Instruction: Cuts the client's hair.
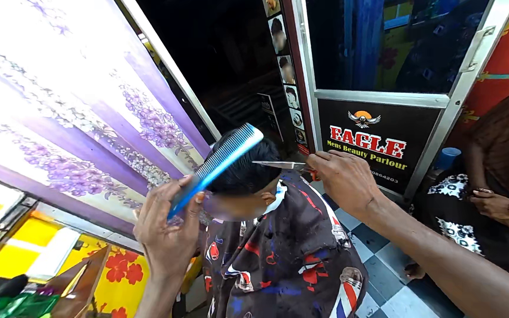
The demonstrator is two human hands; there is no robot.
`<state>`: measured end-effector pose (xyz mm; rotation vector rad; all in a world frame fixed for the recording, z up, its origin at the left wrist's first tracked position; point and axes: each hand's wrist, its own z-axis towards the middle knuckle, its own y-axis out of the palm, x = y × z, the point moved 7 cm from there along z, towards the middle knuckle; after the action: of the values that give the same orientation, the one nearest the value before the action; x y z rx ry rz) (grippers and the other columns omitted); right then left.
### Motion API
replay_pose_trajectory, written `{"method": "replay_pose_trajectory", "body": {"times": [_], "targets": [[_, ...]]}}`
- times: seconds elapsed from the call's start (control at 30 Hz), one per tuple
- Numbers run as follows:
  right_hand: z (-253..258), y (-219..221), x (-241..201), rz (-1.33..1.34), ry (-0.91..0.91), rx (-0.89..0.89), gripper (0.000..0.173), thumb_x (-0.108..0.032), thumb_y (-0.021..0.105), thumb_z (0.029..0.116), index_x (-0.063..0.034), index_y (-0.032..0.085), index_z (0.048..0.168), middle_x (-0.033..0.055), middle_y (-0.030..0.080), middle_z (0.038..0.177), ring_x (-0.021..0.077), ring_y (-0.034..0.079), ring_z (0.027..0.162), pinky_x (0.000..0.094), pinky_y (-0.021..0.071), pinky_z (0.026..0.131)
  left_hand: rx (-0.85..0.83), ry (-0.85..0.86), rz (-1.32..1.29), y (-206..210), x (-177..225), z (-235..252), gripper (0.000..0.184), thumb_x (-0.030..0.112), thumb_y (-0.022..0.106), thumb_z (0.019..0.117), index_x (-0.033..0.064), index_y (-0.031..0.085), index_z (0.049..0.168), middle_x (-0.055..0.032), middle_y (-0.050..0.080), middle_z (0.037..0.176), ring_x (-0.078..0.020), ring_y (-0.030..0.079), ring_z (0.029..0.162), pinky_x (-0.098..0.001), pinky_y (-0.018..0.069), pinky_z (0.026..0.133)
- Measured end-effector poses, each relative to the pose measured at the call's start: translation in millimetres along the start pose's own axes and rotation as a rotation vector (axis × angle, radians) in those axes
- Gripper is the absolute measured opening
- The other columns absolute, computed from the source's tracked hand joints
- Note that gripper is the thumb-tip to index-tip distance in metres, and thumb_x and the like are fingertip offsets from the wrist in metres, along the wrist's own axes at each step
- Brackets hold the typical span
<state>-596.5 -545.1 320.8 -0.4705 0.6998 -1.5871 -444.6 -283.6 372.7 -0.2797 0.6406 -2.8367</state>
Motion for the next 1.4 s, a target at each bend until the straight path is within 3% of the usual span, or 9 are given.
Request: {"method": "replay_pose_trajectory", "body": {"times": [0.07,0.13,0.27,0.4,0.5,0.67,0.83,1.2,1.4], "targets": [[-7,1,5,0.012,0.033,0.002,0.022,0.007,0.069,0.0879,-0.0086,0.073,0.102,0.0097,0.074,0.094,0.0313,0.072,0.085,0.0485,0.0589,0.073,-0.090,-0.065,-0.140,4,-21,0,0.027,0.028,0.060,0.1039,0.0068,0.069,0.116,0.0021,0.072,0.102,0.0001,0.065,0.081,-0.0188,0.0551,0.072],[-12,4,9,0.004,0.052,-0.014,0.022,0.006,0.070,0.0880,-0.0099,0.074,0.103,0.0088,0.075,0.097,0.0303,0.073,0.088,0.0488,0.0592,0.075,-0.180,-0.066,-0.212,11,-36,-8,0.024,0.029,0.059,0.1042,0.0106,0.071,0.113,0.0073,0.073,0.092,0.0023,0.063,0.071,-0.0200,0.0540,0.069],[-17,2,9,-0.023,0.054,-0.040,0.019,0.003,0.070,0.0892,-0.0096,0.074,0.103,0.0084,0.075,0.097,0.0299,0.073,0.087,0.0494,0.0589,0.074,-0.230,0.010,-0.163,24,-39,-31,0.024,0.030,0.061,0.1018,0.0138,0.077,0.108,0.0073,0.076,0.093,-0.0002,0.063,0.077,-0.0395,0.0453,0.086],[-17,-3,6,-0.078,0.048,-0.045,0.023,0.004,0.073,0.0865,-0.0095,0.074,0.105,0.0091,0.074,0.098,0.0308,0.072,0.088,0.0497,0.0580,0.073,-0.252,0.139,-0.251,24,-40,-47,0.022,0.035,0.059,0.1037,0.0232,0.077,0.108,0.0101,0.076,0.104,0.0004,0.066,0.094,-0.0382,0.0434,0.094],[-19,-9,3,-0.176,0.060,-0.087,0.027,0.007,0.074,0.0842,-0.0080,0.072,0.106,0.0114,0.073,0.098,0.0336,0.072,0.088,0.0504,0.0571,0.075,-0.314,0.150,-0.241,14,-53,-45,0.028,0.045,0.062,0.1002,0.0292,0.076,0.118,0.0113,0.073,0.115,-0.0039,0.064,0.107,-0.0401,0.0433,0.098],[-16,-15,-15,-0.297,0.091,-0.115,0.033,0.010,0.075,0.0810,-0.0062,0.071,0.110,0.0133,0.072,0.100,0.0355,0.070,0.092,0.0509,0.0563,0.079,-0.355,0.112,-0.179,12,-72,-24,0.034,0.042,0.071,0.0920,0.0221,0.076,0.119,0.0076,0.070,0.121,-0.0099,0.061,0.113,-0.0425,0.0443,0.097],[-14,-20,-41,-0.386,0.091,-0.115,0.027,0.010,0.077,0.0786,-0.0050,0.070,0.100,0.0129,0.070,0.089,0.0340,0.069,0.083,0.0472,0.0545,0.071,-0.299,0.193,-0.169,13,-64,-11,0.027,0.032,0.073,0.0925,0.0201,0.078,0.117,0.0036,0.071,0.119,-0.0123,0.060,0.108,-0.0407,0.0427,0.091],[-9,-23,-41,-0.398,0.149,-0.131,0.034,0.009,0.079,0.0769,-0.0067,0.071,0.106,0.0118,0.071,0.097,0.0335,0.070,0.091,0.0478,0.0545,0.076,-0.404,0.238,-0.154,-4,-72,18,0.029,0.032,0.072,0.0908,0.0169,0.079,0.114,0.0013,0.072,0.119,-0.0138,0.062,0.109,-0.0409,0.0438,0.091],[-13,-14,-52,-0.417,0.128,-0.138,0.027,0.007,0.078,0.0795,-0.0061,0.071,0.102,0.0117,0.071,0.091,0.0325,0.070,0.085,0.0472,0.0549,0.078,-0.318,0.315,-0.161,-4,-61,31,0.027,0.029,0.073,0.0923,0.0153,0.079,0.115,-0.0033,0.072,0.118,-0.0161,0.062,0.107,-0.0413,0.0428,0.091]]}}
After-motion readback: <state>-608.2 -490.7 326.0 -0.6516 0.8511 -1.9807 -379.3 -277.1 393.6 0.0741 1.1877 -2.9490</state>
